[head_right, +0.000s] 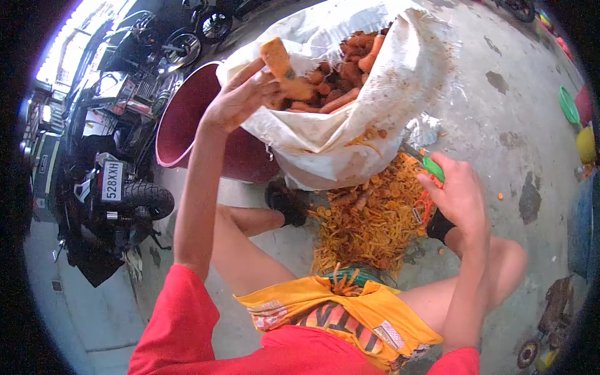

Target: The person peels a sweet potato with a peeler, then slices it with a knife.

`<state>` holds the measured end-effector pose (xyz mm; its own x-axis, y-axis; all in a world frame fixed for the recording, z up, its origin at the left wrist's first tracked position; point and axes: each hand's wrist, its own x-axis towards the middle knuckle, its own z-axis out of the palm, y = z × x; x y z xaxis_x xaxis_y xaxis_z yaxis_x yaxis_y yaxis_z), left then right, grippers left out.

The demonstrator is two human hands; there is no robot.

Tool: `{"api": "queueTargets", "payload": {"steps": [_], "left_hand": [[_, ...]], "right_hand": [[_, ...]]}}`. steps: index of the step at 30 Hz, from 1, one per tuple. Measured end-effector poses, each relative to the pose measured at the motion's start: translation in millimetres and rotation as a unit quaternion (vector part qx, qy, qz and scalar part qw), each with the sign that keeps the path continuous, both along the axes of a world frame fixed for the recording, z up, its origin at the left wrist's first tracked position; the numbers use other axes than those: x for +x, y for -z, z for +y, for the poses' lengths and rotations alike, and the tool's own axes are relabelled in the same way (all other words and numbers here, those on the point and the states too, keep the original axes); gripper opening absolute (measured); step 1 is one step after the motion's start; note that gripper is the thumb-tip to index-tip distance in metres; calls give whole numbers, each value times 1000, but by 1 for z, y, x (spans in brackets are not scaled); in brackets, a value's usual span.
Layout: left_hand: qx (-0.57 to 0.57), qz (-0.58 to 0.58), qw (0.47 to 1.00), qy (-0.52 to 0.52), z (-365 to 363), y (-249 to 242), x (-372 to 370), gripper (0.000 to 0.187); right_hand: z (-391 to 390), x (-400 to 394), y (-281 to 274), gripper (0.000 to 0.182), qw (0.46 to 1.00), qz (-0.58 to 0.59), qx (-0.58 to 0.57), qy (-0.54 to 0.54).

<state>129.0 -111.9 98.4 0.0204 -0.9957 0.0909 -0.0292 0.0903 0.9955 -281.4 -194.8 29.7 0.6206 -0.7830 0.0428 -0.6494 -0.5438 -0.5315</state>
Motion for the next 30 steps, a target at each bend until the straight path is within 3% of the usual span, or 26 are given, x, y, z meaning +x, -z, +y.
{"api": "queueTargets", "payload": {"steps": [1, 4, 7, 10, 15, 18, 23, 25, 30], "left_hand": [[-18, 31, 999, -3, 3, -2, -10, 48], [-40, -21, 999, -24, 2, -8, -42, 42], [-77, -64, 993, -68, 9, -4, -80, 39], [-68, -115, 988, -83, 26, 11, -109, 47], [-44, -40, 995, -80, 45, 60, -133, 41], [16, 75, 987, -139, 49, 80, -149, 40], [60, 62, 988, -128, 56, 103, -161, 35], [7, -29, 986, -164, 57, 109, -168, 35], [10, 15, 980, -199, 65, 115, -178, 37]], "right_hand": [[1, 5, 1, 38, 1000, -1, 1, -5], [-1, 9, 6, 33, 999, 19, 34, -24], [2, 15, 6, 42, 998, 36, 28, -40], [12, 24, 6, 42, 992, -95, 65, -45], [21, 28, 23, 38, 988, -135, 55, -56], [29, 34, 26, 35, 986, -141, 39, -74], [36, 43, 34, 29, 982, -148, 48, -109], [36, 47, 43, 28, 980, -157, 48, -112], [37, 55, 57, 25, 982, -157, 16, -105]]}}
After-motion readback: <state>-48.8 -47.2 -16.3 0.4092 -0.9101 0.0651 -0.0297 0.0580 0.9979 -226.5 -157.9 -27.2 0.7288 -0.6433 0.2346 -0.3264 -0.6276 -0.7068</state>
